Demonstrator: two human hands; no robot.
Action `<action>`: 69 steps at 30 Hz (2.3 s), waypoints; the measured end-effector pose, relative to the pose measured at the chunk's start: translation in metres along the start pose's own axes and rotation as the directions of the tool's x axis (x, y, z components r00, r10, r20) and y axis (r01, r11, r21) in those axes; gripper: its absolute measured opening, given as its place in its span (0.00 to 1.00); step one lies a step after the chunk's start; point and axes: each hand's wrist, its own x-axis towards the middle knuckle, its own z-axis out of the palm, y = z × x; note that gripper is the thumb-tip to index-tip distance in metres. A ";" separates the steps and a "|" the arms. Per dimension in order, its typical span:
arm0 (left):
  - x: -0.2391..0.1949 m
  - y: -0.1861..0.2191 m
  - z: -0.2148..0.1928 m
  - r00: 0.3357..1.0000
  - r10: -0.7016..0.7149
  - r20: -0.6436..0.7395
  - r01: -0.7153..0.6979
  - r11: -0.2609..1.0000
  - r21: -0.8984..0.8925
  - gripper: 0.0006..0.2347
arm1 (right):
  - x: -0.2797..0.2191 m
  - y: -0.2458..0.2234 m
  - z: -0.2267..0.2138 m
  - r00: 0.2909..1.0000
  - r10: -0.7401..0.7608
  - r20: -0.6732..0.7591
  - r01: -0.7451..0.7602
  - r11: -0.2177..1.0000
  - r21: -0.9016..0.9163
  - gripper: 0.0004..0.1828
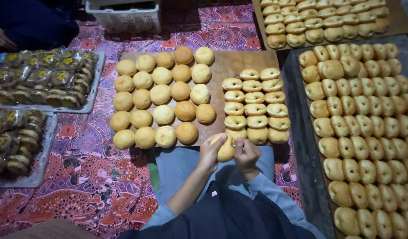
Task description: The person sits on the floor and uses a small knife to cut round buns in half, placing the cut buns on a wooden board. The person handles the buns one at a time, slicing them and arranging them in rows.
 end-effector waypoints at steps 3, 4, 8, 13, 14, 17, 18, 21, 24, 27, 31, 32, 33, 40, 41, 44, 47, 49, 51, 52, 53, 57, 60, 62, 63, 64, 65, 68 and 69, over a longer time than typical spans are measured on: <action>0.003 0.004 -0.007 1.000 -0.029 -0.011 0.029 0.999 0.045 0.13 | -0.004 0.008 0.012 0.965 0.187 0.186 -0.223 0.955 0.194 0.14; 0.001 0.004 -0.012 0.999 -0.039 0.004 0.039 0.997 0.064 0.13 | -0.010 0.012 0.011 0.920 0.259 0.295 -0.337 0.907 0.253 0.16; -0.005 -0.003 -0.027 0.993 -0.116 0.002 0.115 0.987 0.114 0.12 | -0.021 0.042 0.021 0.702 0.352 0.619 -0.613 0.740 0.275 0.19; -0.017 -0.027 -0.039 0.993 -0.110 -0.035 0.112 0.992 0.058 0.12 | -0.048 0.066 0.026 0.672 0.257 0.694 -0.587 0.757 0.288 0.22; -0.017 -0.033 -0.041 0.994 -0.105 -0.039 0.107 0.993 0.055 0.12 | -0.051 0.070 0.026 0.643 0.277 0.714 -0.614 0.744 0.263 0.21; -0.014 -0.047 -0.048 0.981 -0.165 -0.099 0.165 0.986 -0.005 0.12 | -0.055 0.071 0.027 0.636 0.282 0.719 -0.604 0.761 0.236 0.20; -0.013 -0.052 -0.049 0.980 -0.160 -0.117 0.158 0.987 -0.023 0.13 | -0.055 0.068 0.027 0.690 0.243 0.682 -0.540 0.800 0.261 0.20; -0.010 -0.058 -0.053 0.973 -0.152 -0.173 0.144 0.988 -0.056 0.13 | -0.055 0.051 0.024 0.779 0.237 0.581 -0.439 0.868 0.234 0.18; -0.008 -0.064 -0.050 0.959 -0.166 -0.228 0.155 0.986 -0.067 0.14 | -0.050 0.040 0.017 0.809 0.265 0.525 -0.411 0.894 0.181 0.15; -0.008 -0.065 -0.051 0.949 -0.187 -0.255 0.167 0.981 -0.098 0.15 | -0.045 0.037 0.017 0.855 0.181 0.487 -0.300 0.937 0.179 0.12; 0.001 -0.062 -0.050 0.942 -0.189 -0.277 0.146 0.975 -0.168 0.14 | -0.034 0.046 0.025 0.886 0.021 0.463 -0.071 0.993 0.091 0.11; 0.005 -0.059 -0.050 0.939 -0.189 -0.287 0.137 0.972 -0.193 0.13 | -0.031 0.047 0.032 0.890 0.054 0.452 -0.094 0.993 0.067 0.12; 0.010 -0.056 -0.051 0.938 -0.186 -0.291 0.128 0.969 -0.209 0.13 | -0.027 0.048 0.040 0.893 0.087 0.441 -0.117 0.992 0.042 0.13; 0.060 -0.003 -0.075 0.978 -0.147 -0.145 0.122 0.978 -0.170 0.13 | -0.001 0.048 0.098 0.847 0.242 0.474 -0.345 0.928 0.143 0.14; 0.069 0.007 -0.080 0.982 -0.161 -0.094 0.145 0.976 -0.160 0.14 | 0.003 0.050 0.109 0.807 0.282 0.519 -0.397 0.910 0.123 0.16; 0.092 0.035 -0.095 0.988 -0.155 -0.004 0.154 0.984 -0.091 0.12 | 0.015 0.058 0.136 0.711 0.318 0.627 -0.497 0.858 0.129 0.18; 0.100 0.062 -0.107 0.992 -0.125 0.035 0.124 0.992 0.017 0.12 | 0.023 0.042 0.156 0.616 0.315 0.722 -0.600 0.781 0.172 0.19; 0.096 0.077 -0.112 0.992 -0.127 -0.016 0.128 0.992 0.006 0.12 | 0.030 0.025 0.164 0.404 0.440 0.802 -0.758 0.651 0.025 0.22; 0.087 0.086 -0.122 0.989 -0.137 -0.052 0.136 0.991 -0.011 0.12 | 0.029 0.002 0.169 0.381 0.468 0.797 -0.758 0.652 -0.021 0.16; 0.081 0.093 -0.127 0.988 -0.147 -0.057 0.146 0.989 -0.020 0.12 | 0.031 -0.010 0.172 0.374 0.484 0.791 -0.754 0.655 -0.044 0.14; 0.078 0.100 -0.131 0.986 -0.157 -0.062 0.155 0.987 -0.030 0.12 | 0.033 -0.021 0.176 0.496 0.399 0.771 -0.678 0.733 0.057 0.14; 0.066 0.104 -0.140 0.975 -0.207 -0.081 0.202 0.977 -0.069 0.12 | 0.024 -0.048 0.170 0.805 0.100 0.585 -0.292 0.925 0.244 0.15; 0.061 0.087 -0.144 0.970 -0.229 -0.086 0.225 0.973 -0.052 0.11 | 0.001 -0.054 0.154 0.879 0.125 0.459 -0.200 0.973 0.118 0.14; 0.061 0.071 -0.141 0.972 -0.219 -0.085 0.215 0.975 -0.049 0.10 | -0.009 -0.051 0.143 0.922 0.118 0.367 -0.137 0.990 0.025 0.14; 0.059 0.064 -0.139 0.981 -0.184 -0.063 0.181 0.982 -0.053 0.10 | -0.012 -0.049 0.139 0.945 0.069 0.321 -0.069 0.998 -0.013 0.15; 0.057 0.057 -0.136 0.988 -0.145 -0.046 0.142 0.988 -0.062 0.11 | -0.016 -0.046 0.135 0.960 0.013 0.281 0.001 0.999 -0.049 0.15; 0.052 0.050 -0.132 0.994 -0.105 -0.030 0.103 0.992 -0.071 0.11 | -0.020 -0.044 0.128 0.962 -0.023 0.274 0.045 0.996 -0.072 0.16; 0.035 0.045 -0.118 0.993 -0.075 -0.088 0.072 0.997 -0.042 0.14 | -0.024 -0.041 0.115 0.963 -0.075 0.258 0.101 0.991 -0.089 0.17; 0.026 0.047 -0.115 0.998 -0.040 -0.042 0.041 0.998 0.043 0.16 | -0.027 -0.042 0.111 0.969 -0.042 0.244 0.062 0.995 -0.074 0.17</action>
